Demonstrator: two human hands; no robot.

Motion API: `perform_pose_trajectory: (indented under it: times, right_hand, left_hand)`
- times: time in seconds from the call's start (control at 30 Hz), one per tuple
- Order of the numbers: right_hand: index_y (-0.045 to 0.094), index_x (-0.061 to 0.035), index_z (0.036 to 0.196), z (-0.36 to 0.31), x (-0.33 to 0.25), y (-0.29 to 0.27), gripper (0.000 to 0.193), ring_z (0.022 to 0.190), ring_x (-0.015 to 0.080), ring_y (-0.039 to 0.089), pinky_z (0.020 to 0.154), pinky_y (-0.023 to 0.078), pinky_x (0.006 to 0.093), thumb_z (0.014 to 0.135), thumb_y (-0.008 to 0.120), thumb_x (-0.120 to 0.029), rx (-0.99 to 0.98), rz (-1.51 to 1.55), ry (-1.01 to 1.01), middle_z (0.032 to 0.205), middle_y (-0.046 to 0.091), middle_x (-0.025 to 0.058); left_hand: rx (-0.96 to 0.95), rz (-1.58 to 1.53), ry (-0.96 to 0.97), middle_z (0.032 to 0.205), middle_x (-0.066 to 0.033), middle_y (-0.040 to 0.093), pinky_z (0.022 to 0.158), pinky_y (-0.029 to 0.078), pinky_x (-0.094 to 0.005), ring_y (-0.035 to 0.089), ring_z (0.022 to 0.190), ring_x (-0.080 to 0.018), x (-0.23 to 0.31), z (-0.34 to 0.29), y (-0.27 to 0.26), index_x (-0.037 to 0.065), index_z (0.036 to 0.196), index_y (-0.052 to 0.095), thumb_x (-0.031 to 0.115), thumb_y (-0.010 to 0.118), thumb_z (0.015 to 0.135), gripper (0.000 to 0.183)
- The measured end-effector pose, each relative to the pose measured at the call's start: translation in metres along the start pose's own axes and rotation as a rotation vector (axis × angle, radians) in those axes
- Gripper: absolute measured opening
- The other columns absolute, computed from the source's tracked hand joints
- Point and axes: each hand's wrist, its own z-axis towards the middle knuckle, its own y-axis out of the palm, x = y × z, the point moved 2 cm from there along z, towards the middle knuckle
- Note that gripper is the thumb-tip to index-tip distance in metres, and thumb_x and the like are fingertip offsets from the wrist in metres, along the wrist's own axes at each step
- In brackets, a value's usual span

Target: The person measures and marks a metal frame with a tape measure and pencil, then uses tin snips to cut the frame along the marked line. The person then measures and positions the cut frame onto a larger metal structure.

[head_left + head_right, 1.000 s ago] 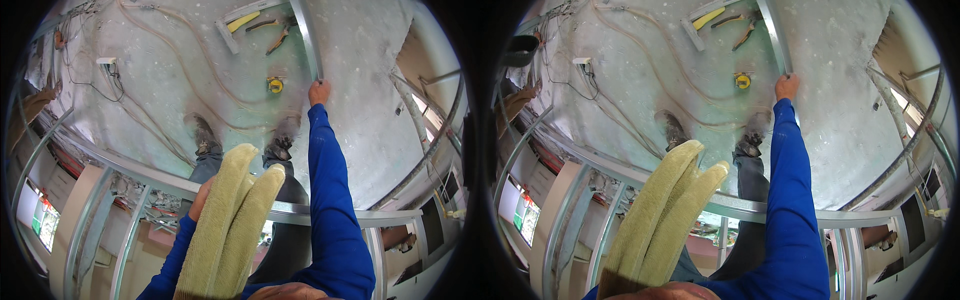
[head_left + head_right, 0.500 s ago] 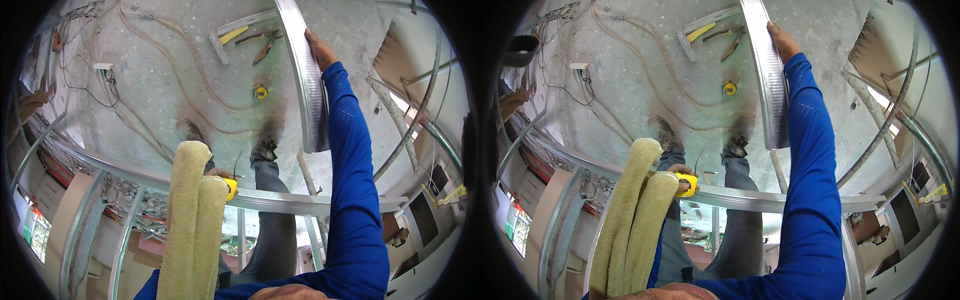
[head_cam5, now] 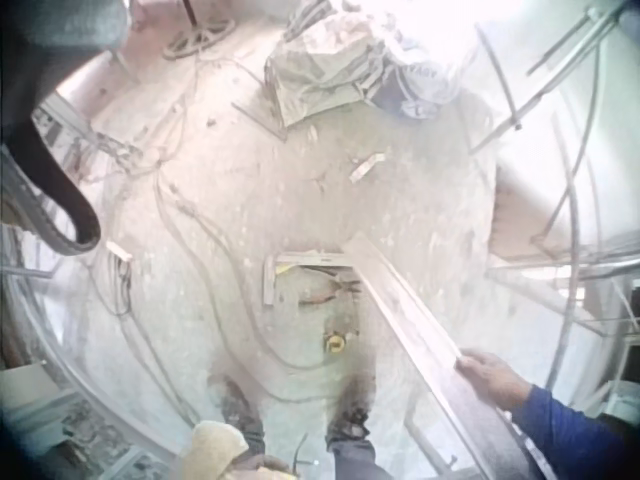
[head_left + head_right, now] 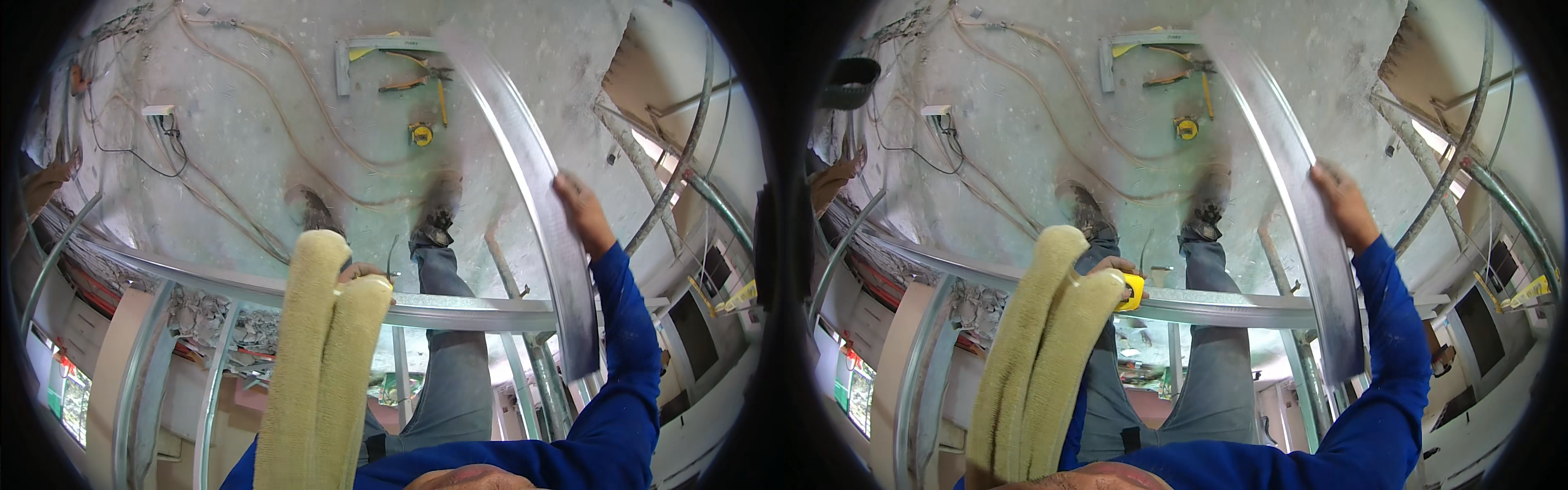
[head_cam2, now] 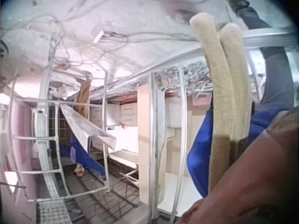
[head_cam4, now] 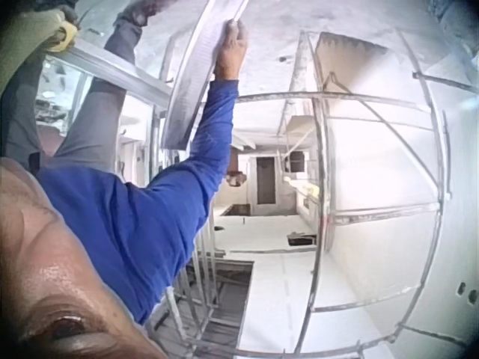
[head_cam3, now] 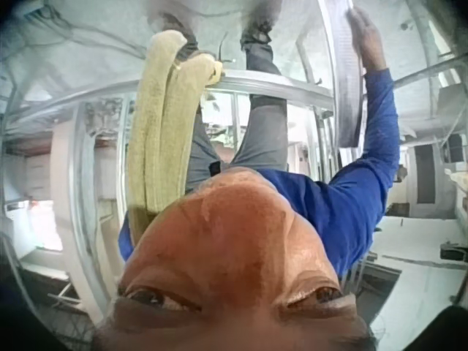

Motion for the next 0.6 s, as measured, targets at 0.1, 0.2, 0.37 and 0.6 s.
perform_pose_trajectory:
  times: [0.1,0.2,0.37,0.6]
  right_hand:
    - [0.057,-0.0014,0.127,0.059,-0.022,-0.021,0.036,0.107,0.0305,0.062,0.096,0.046,0.0355,0.094,0.055,-0.014,0.093,-0.598,-0.644,0.119,0.064,0.0189]
    - [0.052,-0.0024,0.132,0.15,-0.042,-0.028,0.043,0.1,0.0382,0.063,0.089,0.05,0.0406,0.09,0.057,-0.012,0.261,-0.788,-0.674,0.112,0.065,0.022]
    - [0.06,-0.0044,0.111,0.253,-0.004,0.029,0.035,0.1,0.0406,0.063,0.085,0.051,0.0469,0.084,0.066,-0.026,0.615,-0.68,-0.162,0.104,0.066,0.0218]
    - [0.058,-0.0055,0.107,0.263,0.125,0.113,0.028,0.102,0.04,0.062,0.085,0.049,0.0509,0.085,0.066,-0.022,0.648,-0.64,0.094,0.106,0.065,0.0212]
  left_hand:
    - [-0.01,-0.116,-0.028,0.12,-0.0201,0.056,0.09,0.057,-0.0482,0.065,0.104,-0.0355,0.002,0.001,0.002,0.002,0.121,0.045,-0.005,0.067,0.081,0.046]
    - [0.027,-0.052,-0.029,0.119,-0.0212,0.055,0.09,0.058,-0.0459,0.066,0.102,-0.0333,0.004,0.002,0.003,0.0,0.119,0.045,-0.003,0.067,0.081,0.043]
    - [0.051,-0.074,-0.119,0.121,-0.0212,0.054,0.09,0.057,-0.0437,0.064,0.106,-0.0317,0.003,-0.011,0.003,-0.001,0.12,0.044,0.0,0.068,0.082,0.045]
    - [0.2,-0.042,-0.159,0.124,-0.0206,0.053,0.09,0.056,-0.0417,0.062,0.109,-0.0309,0.003,-0.054,-0.003,0.0,0.125,0.043,0.003,0.069,0.082,0.05]
